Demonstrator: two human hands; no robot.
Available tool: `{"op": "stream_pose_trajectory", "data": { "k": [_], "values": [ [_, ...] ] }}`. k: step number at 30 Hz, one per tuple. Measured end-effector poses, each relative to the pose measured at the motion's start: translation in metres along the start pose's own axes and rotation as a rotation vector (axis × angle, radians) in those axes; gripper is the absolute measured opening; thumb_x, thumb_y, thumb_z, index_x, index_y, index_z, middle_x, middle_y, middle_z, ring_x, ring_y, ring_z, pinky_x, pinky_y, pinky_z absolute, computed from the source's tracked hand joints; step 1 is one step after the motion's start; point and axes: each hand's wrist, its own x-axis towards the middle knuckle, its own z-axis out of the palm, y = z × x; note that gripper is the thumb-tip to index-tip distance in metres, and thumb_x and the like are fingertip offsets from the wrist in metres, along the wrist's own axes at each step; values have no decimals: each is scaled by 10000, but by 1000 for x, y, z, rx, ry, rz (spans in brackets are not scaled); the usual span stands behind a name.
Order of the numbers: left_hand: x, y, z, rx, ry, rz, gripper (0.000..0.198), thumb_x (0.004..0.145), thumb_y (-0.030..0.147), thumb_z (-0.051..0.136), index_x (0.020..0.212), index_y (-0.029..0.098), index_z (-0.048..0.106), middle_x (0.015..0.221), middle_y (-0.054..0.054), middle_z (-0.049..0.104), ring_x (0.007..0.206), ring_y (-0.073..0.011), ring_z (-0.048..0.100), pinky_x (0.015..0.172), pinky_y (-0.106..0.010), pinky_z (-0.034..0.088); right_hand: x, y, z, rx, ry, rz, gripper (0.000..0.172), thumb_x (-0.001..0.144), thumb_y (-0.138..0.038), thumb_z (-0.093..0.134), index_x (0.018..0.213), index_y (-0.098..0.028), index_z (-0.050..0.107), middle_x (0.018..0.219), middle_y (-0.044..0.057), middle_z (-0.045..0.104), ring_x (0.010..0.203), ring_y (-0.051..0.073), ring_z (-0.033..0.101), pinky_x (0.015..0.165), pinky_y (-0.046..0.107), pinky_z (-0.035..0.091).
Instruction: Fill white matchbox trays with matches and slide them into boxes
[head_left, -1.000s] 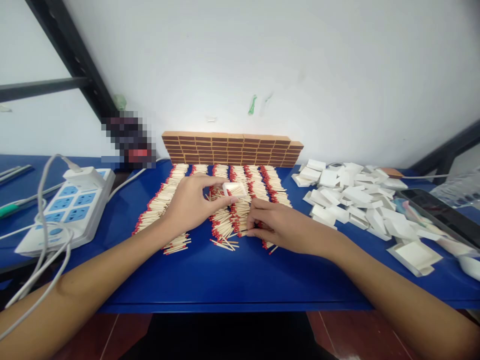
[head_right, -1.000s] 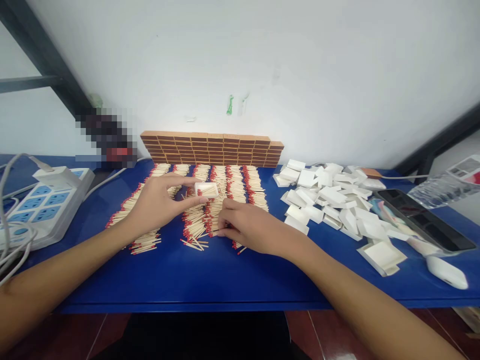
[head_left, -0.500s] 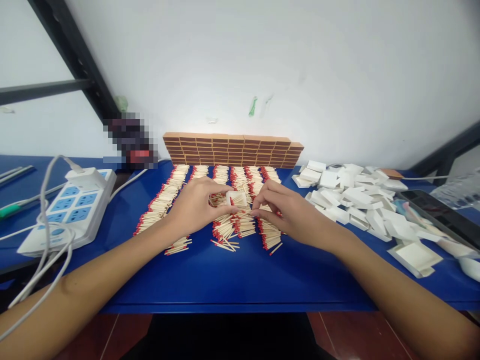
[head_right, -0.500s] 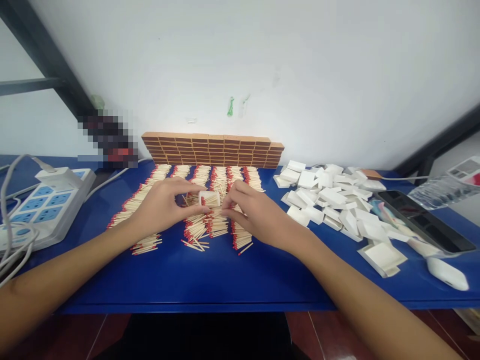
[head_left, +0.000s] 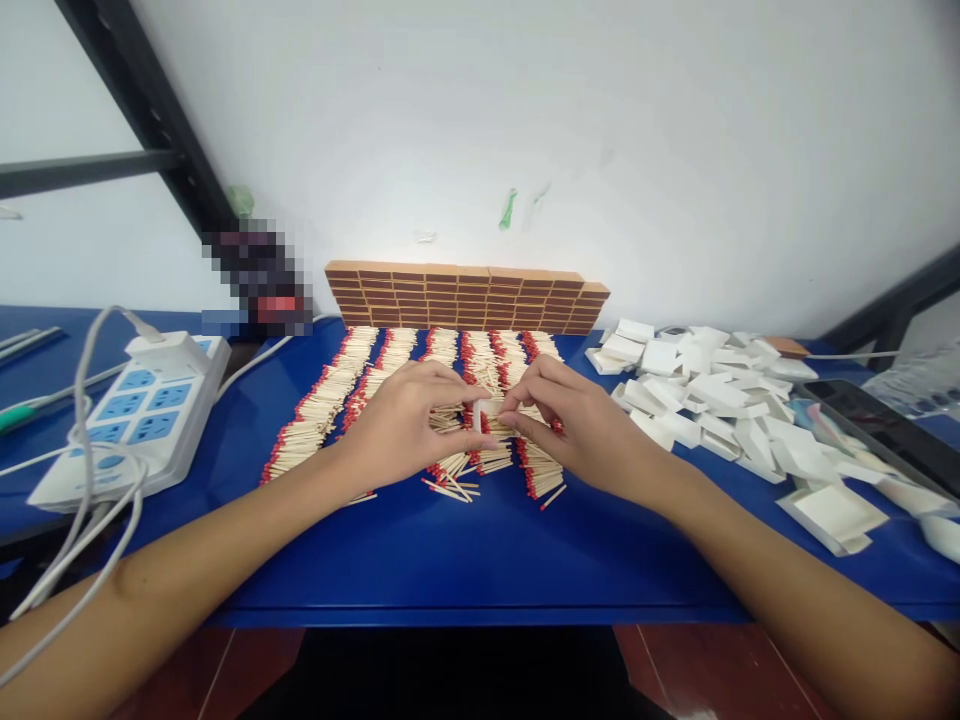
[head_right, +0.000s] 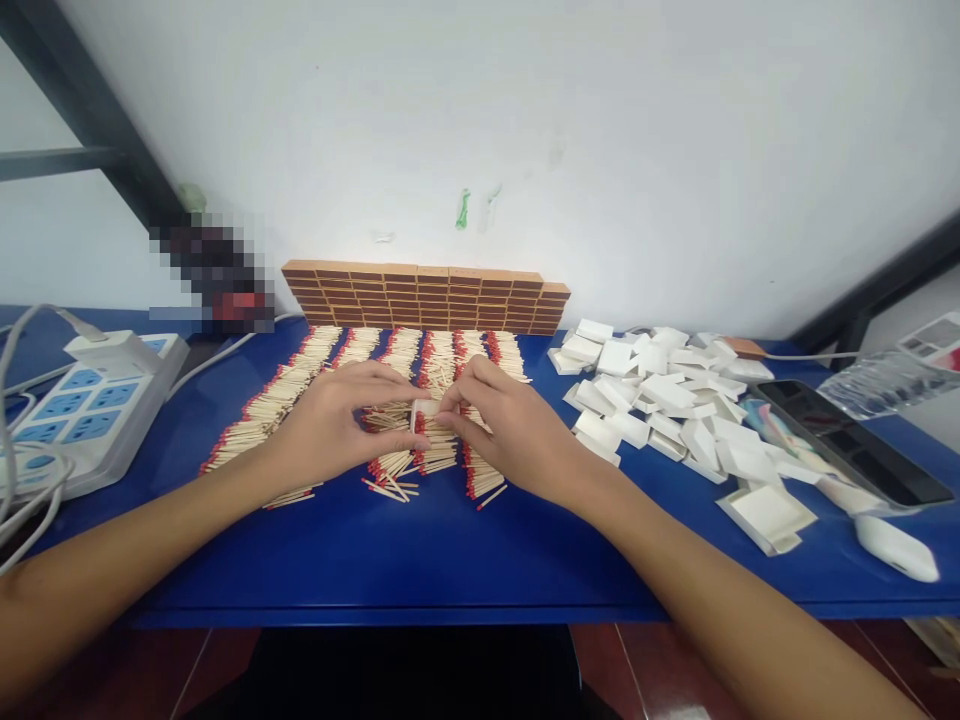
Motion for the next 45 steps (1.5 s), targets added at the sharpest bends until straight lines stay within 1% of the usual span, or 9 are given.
{"op": "stream_pose_trajectory", "data": {
  "k": [5,9,11,15,17,27,30,35,45],
  "values": [
    [0,0,-1,-6,24,-7,356,820,459,905,1122,284,838,986,-41,822,912,-227,726,844,-359,554,0,-1,-2,10,43,-38,113,1075,-303,609,1052,-215,676,976,54,594,808,180,559,735,324,458],
    [2,-6,-3,44,90,-90,401,835,558,865,1106,263,847,977,-53,827,900,-241,730,825,-372,553,0,-2,-5,29,72,-51,107,1063,-295,625,1014,-213,672,916,39,600,796,176,565,716,316,448],
    [2,-9,-3,67,138,-155,439,827,596,856,1105,257,850,1013,-61,833,920,-253,745,840,-380,559,-1,-3,-6,57,-30,-42,106,1047,-288,648,985,-212,689,886,29,611,771,165,569,702,308,448],
    [2,-12,-4,89,171,-226,461,835,608,843,1126,250,846,1095,-67,835,972,-268,768,881,-392,574,-1,-3,-4,125,-357,-10,61,1002,-199,683,969,-207,733,938,29,667,772,146,610,687,283,464],
    [2,-11,-4,99,164,-219,451,841,599,841,1129,252,844,1102,-63,836,977,-267,770,901,-395,581,-2,-3,-1,144,-411,10,67,997,-179,679,962,-202,731,969,38,679,785,147,620,679,278,466],
    [1,-14,-4,111,163,-189,436,838,585,849,1121,253,844,1074,-62,839,963,-271,771,875,-393,586,-2,0,1,136,-409,15,85,1019,-229,683,941,-199,671,953,31,655,793,156,587,673,285,443],
    [1,-15,-3,115,158,-183,440,839,578,851,1126,243,845,1053,-68,835,939,-267,764,879,-398,582,-1,-2,-1,134,-405,23,49,993,-175,695,955,-199,676,947,27,652,791,156,585,675,284,446],
    [2,-14,-3,119,139,-172,453,828,583,859,1138,252,848,1010,-67,833,929,-272,758,874,-402,583,-1,-3,-3,149,-442,38,110,971,-101,675,924,-197,698,991,30,652,800,144,606,688,277,457],
    [2,-13,-4,130,125,-159,407,832,535,872,1127,255,847,1020,-60,835,932,-264,756,864,-392,578,-2,-2,1,137,-439,29,90,1021,-187,642,935,-202,665,998,44,655,818,164,612,694,293,460]
  ]
}}
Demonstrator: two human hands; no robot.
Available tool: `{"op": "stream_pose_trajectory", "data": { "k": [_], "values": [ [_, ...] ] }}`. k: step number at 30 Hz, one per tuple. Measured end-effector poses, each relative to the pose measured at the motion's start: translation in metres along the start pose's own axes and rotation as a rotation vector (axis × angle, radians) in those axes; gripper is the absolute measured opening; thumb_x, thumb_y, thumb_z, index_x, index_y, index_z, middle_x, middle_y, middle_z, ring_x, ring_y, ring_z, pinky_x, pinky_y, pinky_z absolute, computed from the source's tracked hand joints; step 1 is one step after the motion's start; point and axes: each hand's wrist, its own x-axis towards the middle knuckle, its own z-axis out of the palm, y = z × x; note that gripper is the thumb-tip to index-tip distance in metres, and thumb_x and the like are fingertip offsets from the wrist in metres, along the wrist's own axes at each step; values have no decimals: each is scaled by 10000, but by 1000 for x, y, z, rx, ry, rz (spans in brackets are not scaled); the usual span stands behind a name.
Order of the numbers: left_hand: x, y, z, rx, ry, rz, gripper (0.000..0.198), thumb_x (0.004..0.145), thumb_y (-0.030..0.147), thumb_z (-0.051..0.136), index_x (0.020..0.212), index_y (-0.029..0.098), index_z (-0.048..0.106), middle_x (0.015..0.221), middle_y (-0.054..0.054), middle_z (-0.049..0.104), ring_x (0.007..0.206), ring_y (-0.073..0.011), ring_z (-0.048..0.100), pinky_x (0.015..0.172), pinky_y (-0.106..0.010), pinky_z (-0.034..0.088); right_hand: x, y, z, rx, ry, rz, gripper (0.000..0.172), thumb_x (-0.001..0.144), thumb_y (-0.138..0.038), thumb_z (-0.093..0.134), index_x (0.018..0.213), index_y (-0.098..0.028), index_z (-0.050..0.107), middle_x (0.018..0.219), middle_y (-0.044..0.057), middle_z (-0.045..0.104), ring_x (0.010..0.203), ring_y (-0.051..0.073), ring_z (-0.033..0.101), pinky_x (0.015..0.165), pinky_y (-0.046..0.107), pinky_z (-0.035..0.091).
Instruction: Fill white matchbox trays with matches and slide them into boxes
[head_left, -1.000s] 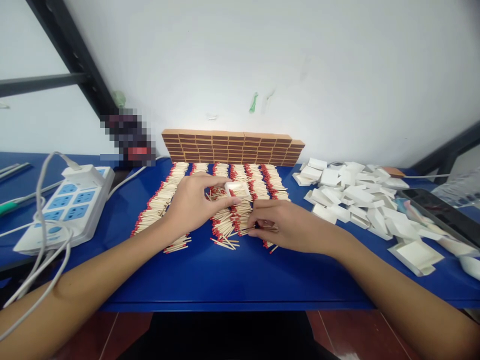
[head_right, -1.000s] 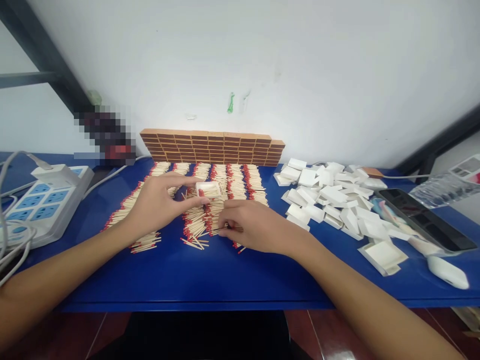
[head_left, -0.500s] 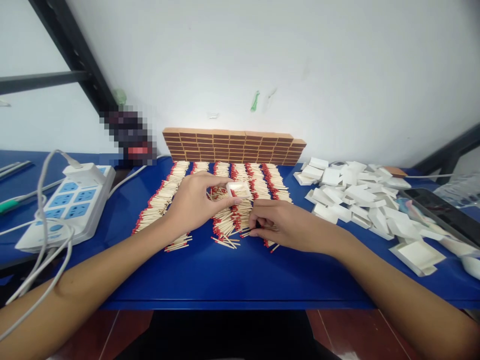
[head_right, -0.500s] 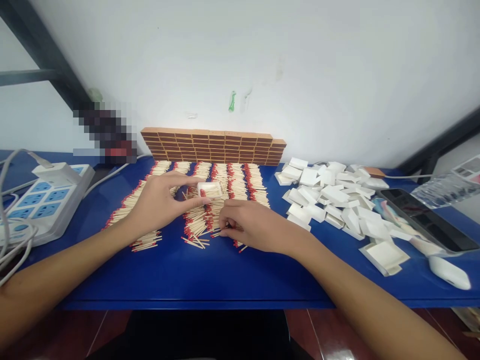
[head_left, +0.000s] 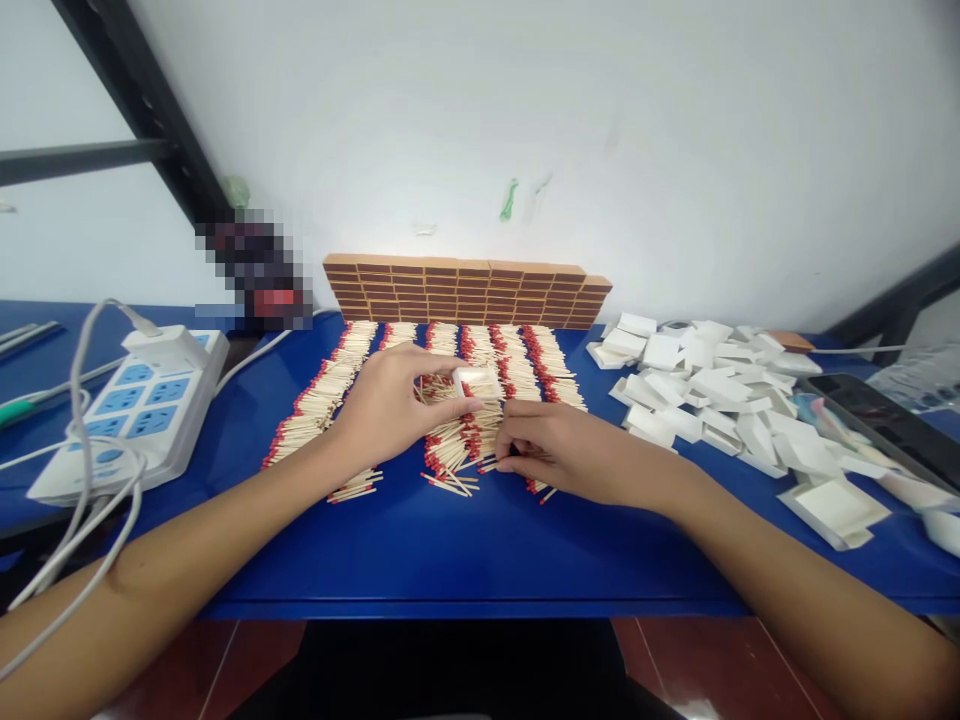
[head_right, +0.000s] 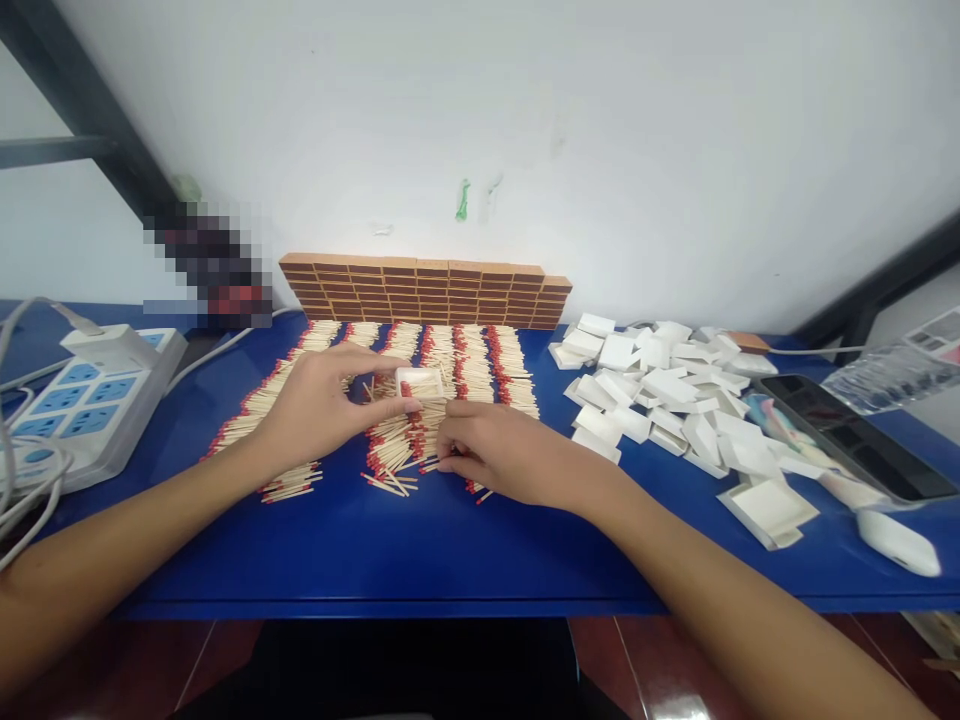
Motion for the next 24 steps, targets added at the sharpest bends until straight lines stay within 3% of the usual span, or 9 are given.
{"op": "stream_pose_trajectory", "data": {
  "k": [6,9,15,24],
  "values": [
    [-1,1,0,-12,-9,10,437,813,542,887,1125,238,844,1053,-66,838,965,-273,760,869,-395,568,-2,-2,-4,-2,-26,29,114,1035,-190,633,924,-196,660,975,36,655,805,160,605,694,289,444],
    [-1,1,1,-1,-24,34,425,824,544,879,1117,238,840,1019,-57,837,939,-262,751,847,-385,551,-4,0,-9,8,92,44,124,1056,-271,635,953,-208,667,936,28,641,789,164,591,702,296,444],
    [-3,9,1,-29,-92,84,392,842,526,870,1123,254,836,928,-34,822,875,-233,717,789,-357,517,-1,3,-9,-79,477,43,123,1053,-289,641,962,-212,671,897,32,610,784,177,562,710,311,423],
    [-6,14,2,-108,-84,151,369,847,494,877,1119,247,837,940,-41,815,879,-215,716,818,-348,516,3,6,0,-122,544,-17,69,1042,-227,657,990,-208,699,868,19,590,701,151,512,649,292,405]
  ]
}}
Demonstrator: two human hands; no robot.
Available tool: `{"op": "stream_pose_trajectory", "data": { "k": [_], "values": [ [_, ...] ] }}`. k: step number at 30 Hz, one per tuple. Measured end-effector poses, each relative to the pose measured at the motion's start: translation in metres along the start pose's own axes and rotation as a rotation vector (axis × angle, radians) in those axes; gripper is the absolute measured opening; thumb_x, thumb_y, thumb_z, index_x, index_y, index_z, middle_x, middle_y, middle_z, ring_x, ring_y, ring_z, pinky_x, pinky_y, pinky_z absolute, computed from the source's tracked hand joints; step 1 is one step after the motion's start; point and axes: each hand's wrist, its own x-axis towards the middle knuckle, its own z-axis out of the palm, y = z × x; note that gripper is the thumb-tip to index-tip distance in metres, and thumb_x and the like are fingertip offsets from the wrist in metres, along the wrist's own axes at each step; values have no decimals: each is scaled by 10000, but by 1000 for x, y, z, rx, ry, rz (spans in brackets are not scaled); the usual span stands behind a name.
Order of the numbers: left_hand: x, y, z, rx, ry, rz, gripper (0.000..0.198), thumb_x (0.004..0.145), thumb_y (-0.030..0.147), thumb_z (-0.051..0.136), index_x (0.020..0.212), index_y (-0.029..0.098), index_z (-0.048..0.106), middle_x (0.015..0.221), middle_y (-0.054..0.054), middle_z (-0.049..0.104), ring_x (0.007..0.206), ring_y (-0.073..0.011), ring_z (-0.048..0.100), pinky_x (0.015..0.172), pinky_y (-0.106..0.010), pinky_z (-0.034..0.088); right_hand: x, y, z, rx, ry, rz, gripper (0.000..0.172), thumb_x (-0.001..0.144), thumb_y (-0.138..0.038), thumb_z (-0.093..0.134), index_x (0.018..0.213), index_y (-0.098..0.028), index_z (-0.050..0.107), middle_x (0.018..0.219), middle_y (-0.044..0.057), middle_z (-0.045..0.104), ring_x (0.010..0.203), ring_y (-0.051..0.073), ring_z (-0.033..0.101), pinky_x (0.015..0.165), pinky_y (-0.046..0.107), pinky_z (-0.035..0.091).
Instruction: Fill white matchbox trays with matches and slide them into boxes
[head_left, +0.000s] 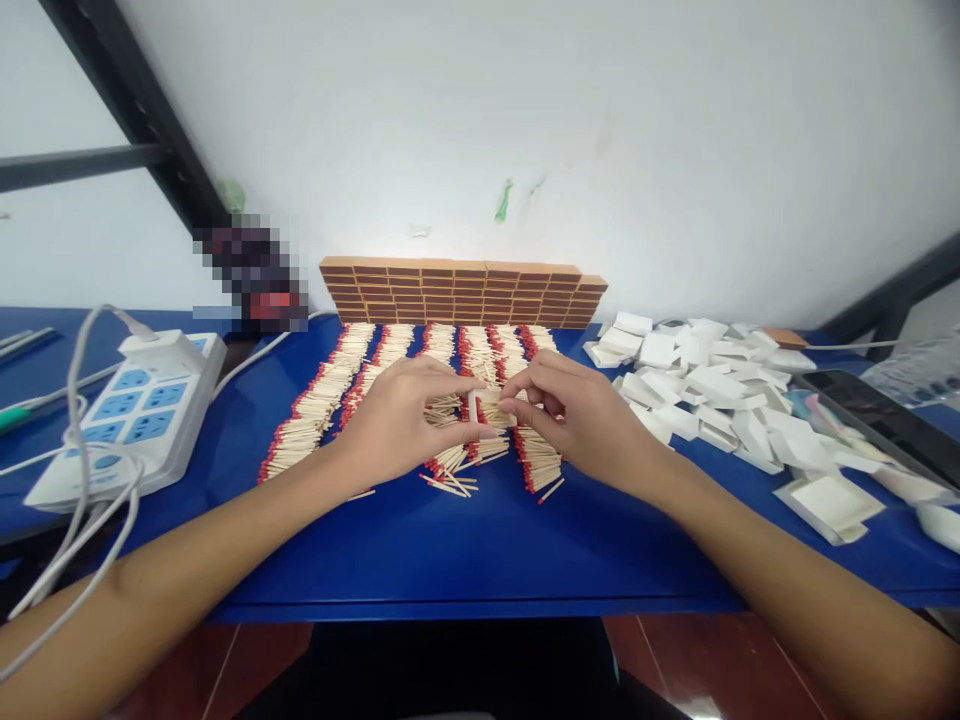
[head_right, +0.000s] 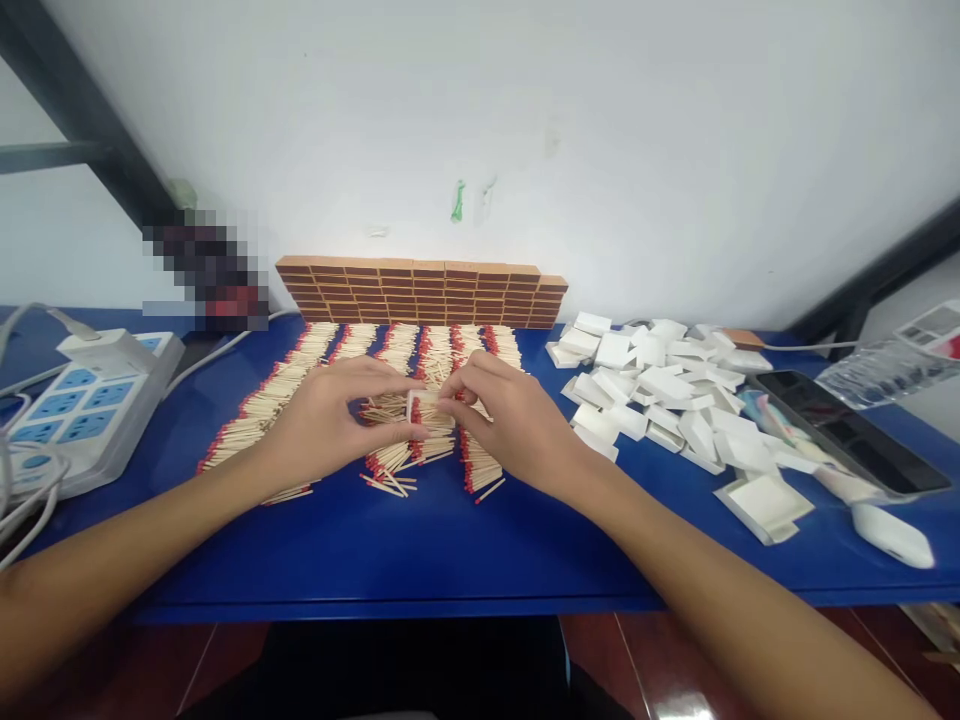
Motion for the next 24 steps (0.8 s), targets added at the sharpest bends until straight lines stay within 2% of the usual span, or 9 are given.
{"op": "stream_pose_trajectory", "data": {
  "k": [7,11,18,24],
  "values": [
    [2,-6,-3,-8,67,-96,442,798,532,903,1123,237,846,978,-56,825,872,-227,733,788,-343,529,1,1,-5,-12,44,-44,81,1051,-254,648,1001,-209,692,818,8,567,705,153,511,648,297,386],
    [2,-11,-2,19,118,-142,448,801,549,895,1124,242,850,992,-60,835,905,-246,752,822,-361,552,0,-1,-5,17,-124,-62,76,1023,-257,688,967,-208,705,794,-6,579,695,142,532,639,284,393],
    [2,-17,-2,43,131,-167,453,824,586,861,1120,243,853,1059,-63,840,942,-256,770,871,-375,578,-3,-2,-1,54,-428,-15,51,1004,-243,715,1000,-206,749,923,27,644,749,150,612,687,291,462],
    [2,-15,-1,42,106,-171,460,819,586,866,1118,237,854,1069,-80,840,971,-285,773,878,-408,581,-3,-3,3,36,-502,29,73,1030,-231,674,1003,-194,731,973,47,661,796,167,627,683,295,469]
  ]
}}
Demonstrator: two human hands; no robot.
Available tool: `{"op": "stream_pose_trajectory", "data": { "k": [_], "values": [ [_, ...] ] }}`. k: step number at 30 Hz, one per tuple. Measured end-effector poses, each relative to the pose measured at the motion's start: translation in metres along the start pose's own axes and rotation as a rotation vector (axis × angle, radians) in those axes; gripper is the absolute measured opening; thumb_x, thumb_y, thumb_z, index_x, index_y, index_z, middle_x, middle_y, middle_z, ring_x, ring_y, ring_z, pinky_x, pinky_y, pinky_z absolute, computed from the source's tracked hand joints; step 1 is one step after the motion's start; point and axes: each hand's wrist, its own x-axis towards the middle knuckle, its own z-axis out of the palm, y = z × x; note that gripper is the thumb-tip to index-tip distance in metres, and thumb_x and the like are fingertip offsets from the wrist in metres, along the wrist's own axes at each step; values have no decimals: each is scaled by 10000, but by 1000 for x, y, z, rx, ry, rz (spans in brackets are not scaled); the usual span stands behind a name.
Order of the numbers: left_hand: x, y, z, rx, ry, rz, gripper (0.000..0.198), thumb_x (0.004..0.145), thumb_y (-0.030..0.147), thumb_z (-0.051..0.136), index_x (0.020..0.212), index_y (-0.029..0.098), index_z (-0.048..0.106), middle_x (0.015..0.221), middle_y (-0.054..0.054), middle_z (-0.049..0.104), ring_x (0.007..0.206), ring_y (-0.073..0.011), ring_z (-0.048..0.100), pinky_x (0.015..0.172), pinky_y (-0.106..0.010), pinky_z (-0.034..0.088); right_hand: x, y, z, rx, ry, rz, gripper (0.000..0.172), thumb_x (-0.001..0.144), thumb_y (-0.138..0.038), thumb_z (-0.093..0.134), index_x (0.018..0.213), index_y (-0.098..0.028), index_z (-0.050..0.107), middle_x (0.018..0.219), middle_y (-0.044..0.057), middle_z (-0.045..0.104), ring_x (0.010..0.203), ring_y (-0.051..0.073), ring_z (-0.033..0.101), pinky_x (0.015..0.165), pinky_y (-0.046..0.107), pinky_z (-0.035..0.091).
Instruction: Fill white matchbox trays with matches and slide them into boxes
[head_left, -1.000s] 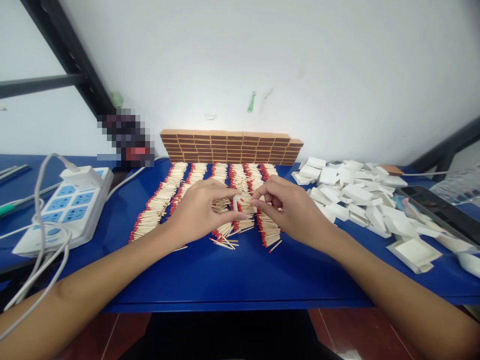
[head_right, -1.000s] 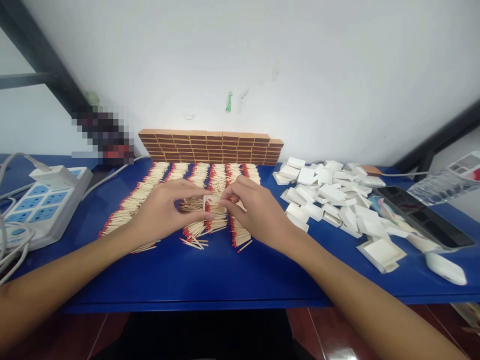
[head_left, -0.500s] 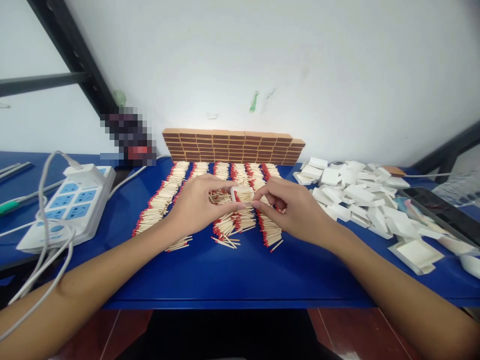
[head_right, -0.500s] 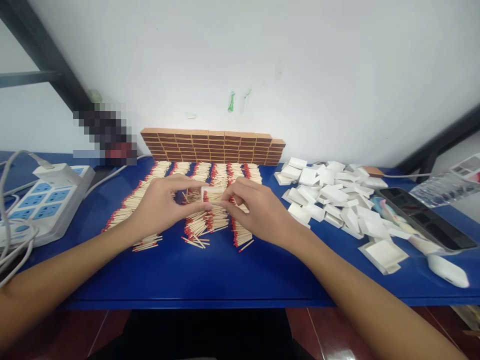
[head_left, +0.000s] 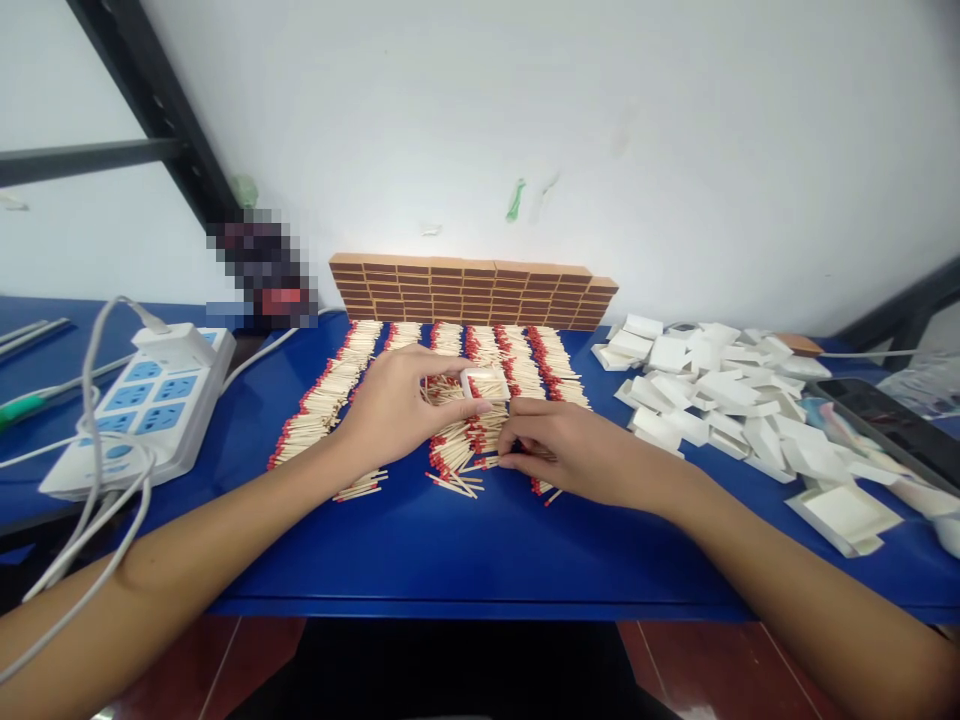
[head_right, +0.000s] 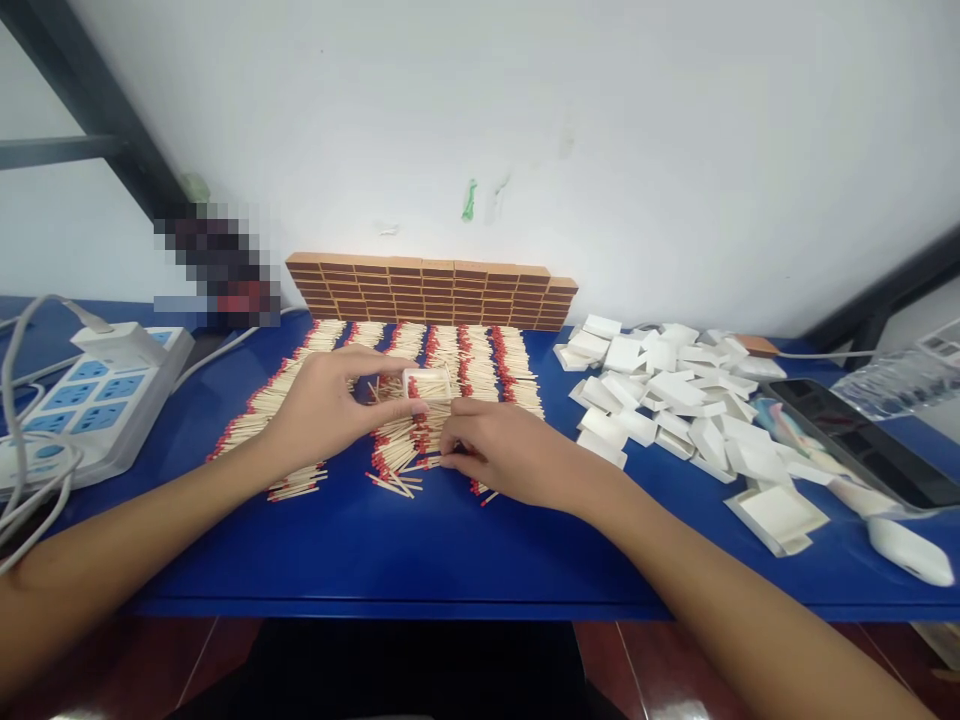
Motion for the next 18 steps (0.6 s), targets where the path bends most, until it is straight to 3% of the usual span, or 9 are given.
{"op": "stream_pose_trajectory", "data": {
  "k": [10,18],
  "values": [
    [0,-2,1,15,-5,0,412,803,492,907,1130,249,849,1053,-70,839,947,-273,770,888,-404,588,-1,-2,-3,25,-27,36,99,1049,-226,627,965,-197,669,990,46,641,826,174,611,699,302,462],
    [0,-2,1,36,0,25,431,815,540,886,1130,249,847,1054,-65,841,947,-266,766,887,-396,586,-2,-4,-3,29,-66,38,114,1073,-227,571,978,-201,628,1034,55,647,864,186,625,739,309,473]
  ]
}}
